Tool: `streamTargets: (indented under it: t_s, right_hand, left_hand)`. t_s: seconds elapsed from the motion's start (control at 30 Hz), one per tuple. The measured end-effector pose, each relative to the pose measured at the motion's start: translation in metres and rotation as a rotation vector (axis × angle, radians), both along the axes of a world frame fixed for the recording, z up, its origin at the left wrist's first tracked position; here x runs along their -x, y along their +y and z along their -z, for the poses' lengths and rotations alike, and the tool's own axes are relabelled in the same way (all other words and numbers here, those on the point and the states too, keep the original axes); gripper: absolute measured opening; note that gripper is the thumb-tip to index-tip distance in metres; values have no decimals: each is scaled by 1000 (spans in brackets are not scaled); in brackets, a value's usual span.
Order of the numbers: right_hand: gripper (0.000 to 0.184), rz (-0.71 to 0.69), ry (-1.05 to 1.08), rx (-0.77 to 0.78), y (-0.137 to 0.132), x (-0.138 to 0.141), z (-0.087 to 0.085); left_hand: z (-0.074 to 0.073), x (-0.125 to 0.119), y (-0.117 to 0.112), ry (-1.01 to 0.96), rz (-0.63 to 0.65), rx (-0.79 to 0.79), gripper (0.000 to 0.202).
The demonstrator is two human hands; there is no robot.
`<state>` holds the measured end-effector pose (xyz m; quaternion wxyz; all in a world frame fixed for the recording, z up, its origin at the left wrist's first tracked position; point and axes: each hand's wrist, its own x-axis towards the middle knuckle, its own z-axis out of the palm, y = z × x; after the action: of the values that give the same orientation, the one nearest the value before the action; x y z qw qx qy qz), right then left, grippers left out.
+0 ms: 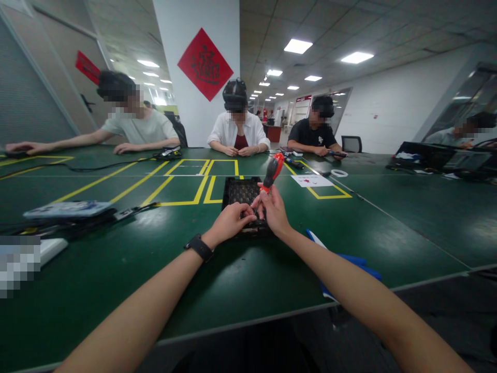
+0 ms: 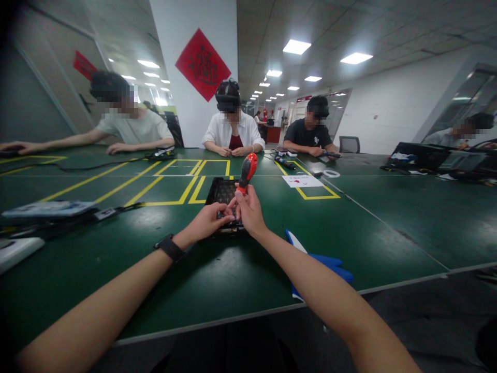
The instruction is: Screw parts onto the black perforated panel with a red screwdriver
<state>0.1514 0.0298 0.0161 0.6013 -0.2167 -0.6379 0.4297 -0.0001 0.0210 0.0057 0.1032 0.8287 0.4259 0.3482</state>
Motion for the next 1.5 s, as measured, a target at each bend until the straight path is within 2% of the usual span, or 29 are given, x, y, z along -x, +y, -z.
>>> streamTargets:
  t_s: [0.2, 0.5, 0.73, 0.93, 1.23, 1.5]
  right_hand:
    - [34, -68, 46, 17, 2, -1, 1]
    - [33, -1, 22, -6, 0, 0, 0]
    - [32, -37, 12, -2, 1, 1, 0]
    - [35, -83, 24, 21, 1, -1, 0]
    - [33, -31, 9, -4, 0, 1, 0]
    - [32, -46, 10, -4, -1, 0, -1]
  left_hand:
    - [3, 0, 3, 45, 28, -48, 19]
    - [1, -1, 0, 4, -20, -40, 17]
    - [3, -1, 1, 42, -27, -53, 14]
    - [3, 1, 3, 85, 25, -53, 15]
    - [1, -2, -1, -10, 3, -34, 18]
    - [1, -1, 0, 40, 6, -67, 15]
